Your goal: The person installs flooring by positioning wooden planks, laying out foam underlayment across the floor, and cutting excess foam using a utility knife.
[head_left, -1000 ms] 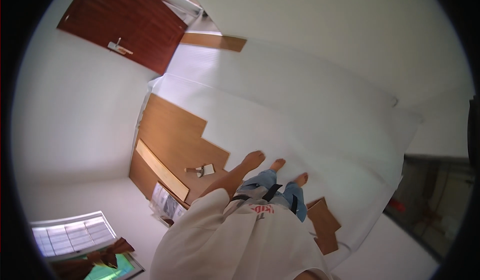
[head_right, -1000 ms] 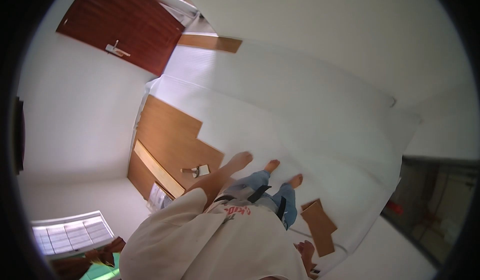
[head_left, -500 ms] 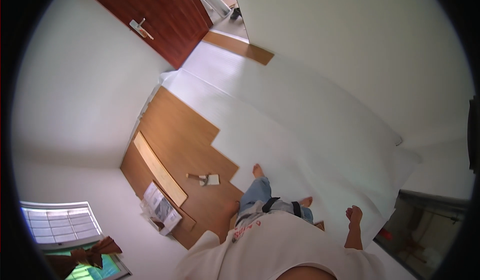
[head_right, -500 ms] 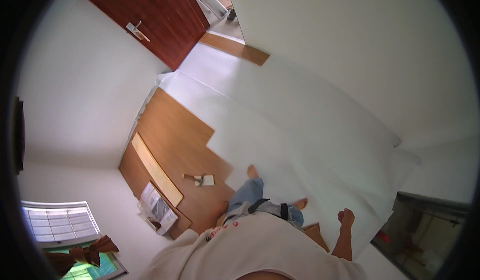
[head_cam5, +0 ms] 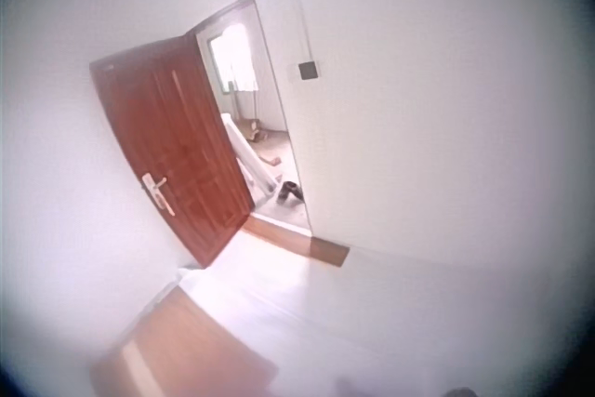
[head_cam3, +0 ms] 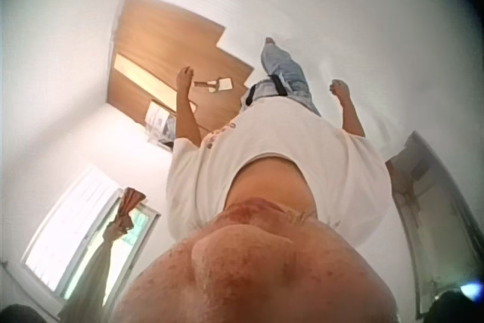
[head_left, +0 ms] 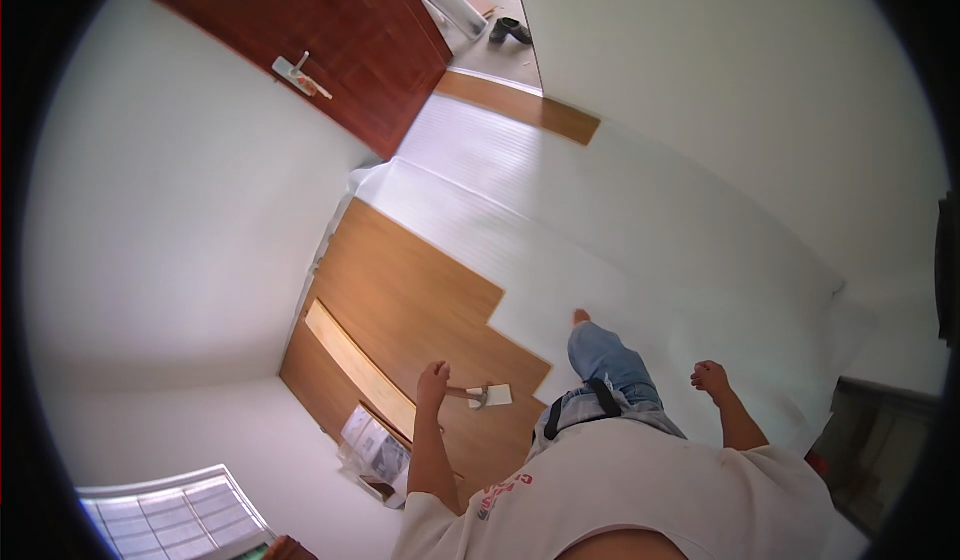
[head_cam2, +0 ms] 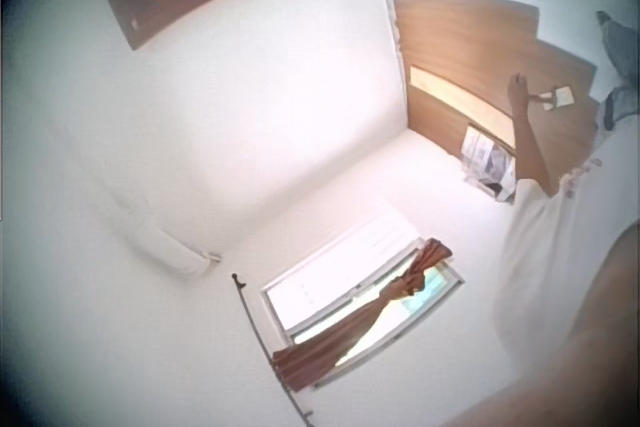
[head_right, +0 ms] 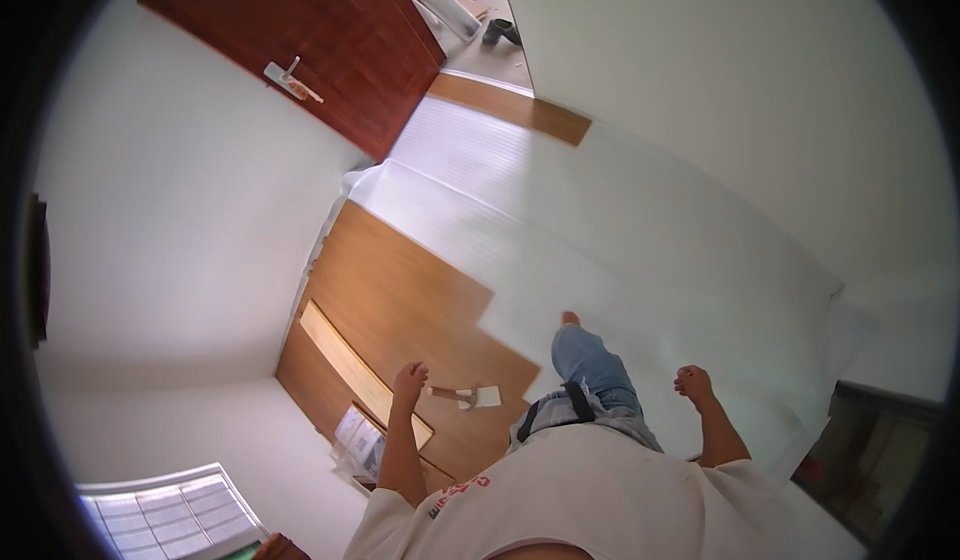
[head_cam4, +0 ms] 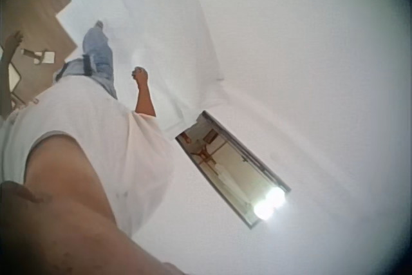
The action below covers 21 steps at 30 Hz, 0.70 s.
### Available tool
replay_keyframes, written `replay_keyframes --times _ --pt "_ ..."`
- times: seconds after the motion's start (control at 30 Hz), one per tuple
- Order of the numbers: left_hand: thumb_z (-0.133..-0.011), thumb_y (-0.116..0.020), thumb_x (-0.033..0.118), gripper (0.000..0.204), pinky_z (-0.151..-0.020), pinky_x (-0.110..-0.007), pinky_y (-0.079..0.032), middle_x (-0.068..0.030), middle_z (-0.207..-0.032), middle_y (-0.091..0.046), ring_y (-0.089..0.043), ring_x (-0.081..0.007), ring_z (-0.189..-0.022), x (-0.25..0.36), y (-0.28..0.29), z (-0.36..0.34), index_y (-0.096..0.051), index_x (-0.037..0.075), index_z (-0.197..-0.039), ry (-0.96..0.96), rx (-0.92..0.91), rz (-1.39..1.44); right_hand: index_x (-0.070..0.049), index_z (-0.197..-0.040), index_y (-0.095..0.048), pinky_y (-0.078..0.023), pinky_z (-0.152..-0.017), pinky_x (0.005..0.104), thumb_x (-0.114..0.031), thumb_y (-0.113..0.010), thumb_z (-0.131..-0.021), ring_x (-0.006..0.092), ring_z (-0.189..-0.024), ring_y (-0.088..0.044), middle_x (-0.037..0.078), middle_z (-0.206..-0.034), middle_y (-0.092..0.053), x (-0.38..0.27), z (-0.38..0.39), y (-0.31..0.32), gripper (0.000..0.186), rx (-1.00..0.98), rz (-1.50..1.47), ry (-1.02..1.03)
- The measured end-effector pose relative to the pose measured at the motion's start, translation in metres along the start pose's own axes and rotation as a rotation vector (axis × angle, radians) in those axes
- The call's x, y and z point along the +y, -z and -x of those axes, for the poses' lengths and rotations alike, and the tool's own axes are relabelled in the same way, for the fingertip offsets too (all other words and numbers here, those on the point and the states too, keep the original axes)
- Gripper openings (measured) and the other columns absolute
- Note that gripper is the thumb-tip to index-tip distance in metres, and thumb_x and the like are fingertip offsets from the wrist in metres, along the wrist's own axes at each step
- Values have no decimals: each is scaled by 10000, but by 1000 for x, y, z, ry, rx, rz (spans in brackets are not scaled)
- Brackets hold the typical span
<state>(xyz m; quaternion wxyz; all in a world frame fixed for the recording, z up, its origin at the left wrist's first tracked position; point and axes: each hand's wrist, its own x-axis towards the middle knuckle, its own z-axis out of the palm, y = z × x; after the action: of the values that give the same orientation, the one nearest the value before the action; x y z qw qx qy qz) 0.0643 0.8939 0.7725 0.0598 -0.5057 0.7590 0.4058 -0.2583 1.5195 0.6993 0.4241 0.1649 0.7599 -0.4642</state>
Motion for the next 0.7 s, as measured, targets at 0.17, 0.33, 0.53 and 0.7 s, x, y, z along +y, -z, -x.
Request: replay_keyframes --times 0.17,0.33,0.53,0.7 --pt "-995 -609 272 422 -801 -303 -552 -110 -1078 -721 -691 -176 -930 54 74 -114 -617 -14 -1305 -68 -76 135 -23 -1071 -635 -574 -582 352 -202 -589 -964 231 -666 -688 147 -851 -705 6 -48 -39 214 130 34 -179" --pt "-988 -617 288 458 -828 -324 -544 -136 -1107 -717 -684 -195 -956 72 147 -203 -596 -6 -1339 -27 -187 -5 -2 -982 -647 -562 -547 357 -194 -590 -947 229 -649 -680 145 -797 -683 -45 -128 -123 203 182 -80 -309" --pt "-970 -639 293 463 -799 -289 -510 -104 -1015 -699 -633 -151 -889 88 272 -298 -604 21 -1343 17 -4 79 6 -1057 -659 -551 -621 337 -238 -595 -958 197 -700 -676 114 -837 -694 -271 -165 -292 271 -123 155 175" --pt "-983 -624 277 523 -840 -284 -527 -87 -1091 -689 -634 -144 -935 128 360 -392 -521 -5 -1412 18 35 332 -7 -1187 -637 -545 -716 304 -264 -604 -982 157 -792 -669 72 -913 -696 -452 -186 -366 331 -158 94 470"
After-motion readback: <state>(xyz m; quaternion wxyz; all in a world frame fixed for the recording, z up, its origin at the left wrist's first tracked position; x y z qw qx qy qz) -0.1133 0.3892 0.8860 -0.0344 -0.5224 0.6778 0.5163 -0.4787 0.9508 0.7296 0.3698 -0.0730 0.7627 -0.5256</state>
